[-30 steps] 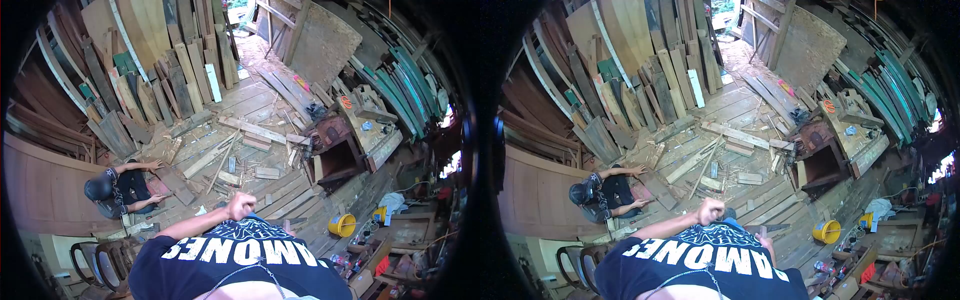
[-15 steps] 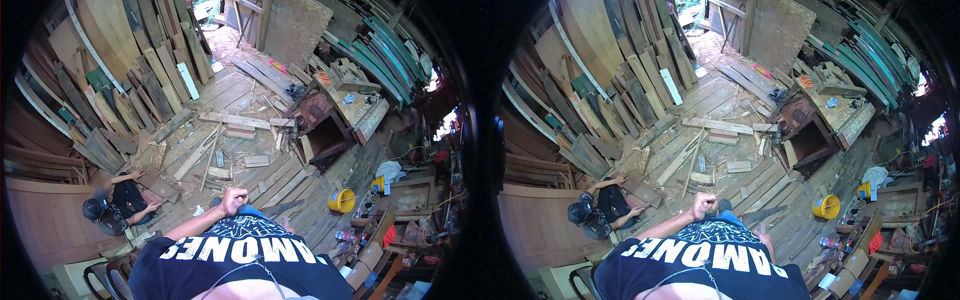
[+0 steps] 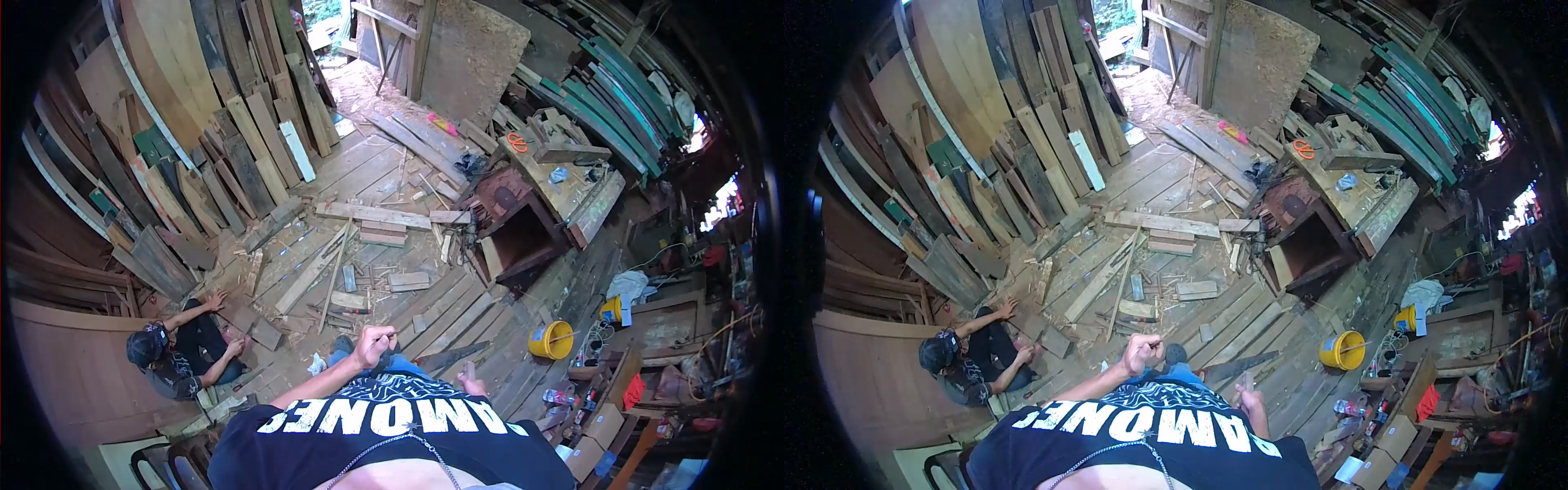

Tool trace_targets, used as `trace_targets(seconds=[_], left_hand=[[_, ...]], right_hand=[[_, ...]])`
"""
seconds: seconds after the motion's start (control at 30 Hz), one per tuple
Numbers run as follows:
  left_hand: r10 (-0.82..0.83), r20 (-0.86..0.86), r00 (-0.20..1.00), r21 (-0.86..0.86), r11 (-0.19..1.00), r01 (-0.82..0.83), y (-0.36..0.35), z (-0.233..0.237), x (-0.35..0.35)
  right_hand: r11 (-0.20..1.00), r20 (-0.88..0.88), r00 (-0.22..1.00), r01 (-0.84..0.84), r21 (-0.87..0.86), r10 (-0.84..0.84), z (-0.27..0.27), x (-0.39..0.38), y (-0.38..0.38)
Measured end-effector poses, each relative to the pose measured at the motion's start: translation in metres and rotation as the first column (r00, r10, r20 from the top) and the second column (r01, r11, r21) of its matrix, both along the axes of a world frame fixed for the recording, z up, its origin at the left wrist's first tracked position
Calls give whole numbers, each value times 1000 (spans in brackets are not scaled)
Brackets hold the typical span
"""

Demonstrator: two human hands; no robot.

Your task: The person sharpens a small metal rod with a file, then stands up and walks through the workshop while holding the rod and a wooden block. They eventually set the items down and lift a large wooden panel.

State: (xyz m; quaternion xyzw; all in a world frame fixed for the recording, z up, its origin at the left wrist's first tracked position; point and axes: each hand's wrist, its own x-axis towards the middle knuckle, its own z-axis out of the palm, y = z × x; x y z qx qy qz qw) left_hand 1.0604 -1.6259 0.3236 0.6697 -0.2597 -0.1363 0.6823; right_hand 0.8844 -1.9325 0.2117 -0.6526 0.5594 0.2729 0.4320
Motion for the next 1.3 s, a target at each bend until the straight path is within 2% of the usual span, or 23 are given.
trace_targets(seconds=[0.07, 0.1, 0.17, 0.23, 0.37, 0.4, 0.43, 0.53, 0.7, 0.9, 0.97, 1.0, 1.03, 1.1, 1.17, 1.2, 1.23, 1.27, 1.3], left_hand=[[-17, -12, 1000, 14, 1000, 17, 8, -5, 3], [-15, -14, 1000, 9, 1000, 15, 13, -7, 5], [-2, 65, 998, -8, 1000, 2, 21, -2, 8], [-13, 67, 998, -9, 1000, 14, 33, -8, 14], [15, 28, 999, 11, 1000, -16, 61, -8, 21], [25, 23, 999, 6, 1000, -25, 69, -13, 23], [33, 19, 999, 0, 999, -33, 77, -18, 23], [20, -1, 1000, 5, 1000, -20, 103, -36, 23], [95, -63, 993, -52, 994, -98, 122, -44, 20], [17, -124, 992, -25, 999, -21, 133, -52, 23], [84, -82, 993, -28, 996, -86, 129, -48, 24], [109, -128, 986, -101, 987, -123, 125, -47, 22], [95, -138, 986, -87, 990, -108, 123, -48, 20], [140, -163, 977, 156, 981, -115, 122, -51, 17], [127, -231, 965, 200, 976, -81, 118, -47, 13], [118, -245, 962, 238, 970, -58, 114, -43, 12], [109, -263, 959, 274, 961, -34, 109, -42, 8], [101, -291, 951, 297, 955, -11, 106, -44, 2], [88, -318, 944, 320, 947, 19, 103, -46, 0]], right_hand=[[1000, -13, 1000, 1, -25, -2, 13, 10, 4], [998, 9, 998, 62, 3, -62, 9, 11, 7], [992, 23, 992, 124, 25, -124, 24, 13, 20], [999, -30, 999, -27, -22, 26, 42, 25, 36], [999, -63, 997, -44, -16, 43, 73, 33, 75], [994, -111, 988, -110, 13, 111, 65, 30, 76], [995, -105, 991, -73, 60, 79, 52, 23, 78], [997, -140, 987, -76, 31, 79, 26, 3, 89], [997, 7, 1000, 0, 74, 0, -29, -37, 98], [998, 138, 990, 21, 63, -30, -66, -71, 113], [999, 197, 980, 13, 39, -20, -83, -86, 113], [1000, 210, 977, 18, 19, -22, -91, -90, 110], [1000, 213, 977, 18, 0, -18, -96, -95, 111], [993, -70, 992, 97, -70, -102, 70, -11, 151], [981, 170, 985, 12, -195, 22, 21, -17, 136], [968, 241, 963, -56, -243, 116, 26, -2, 135], [964, 240, 960, -79, -254, 142, 57, 22, 143], [932, 324, 922, -89, -351, 211, 65, 38, 149], [940, 419, 880, -82, -332, 225, 67, 51, 152]])
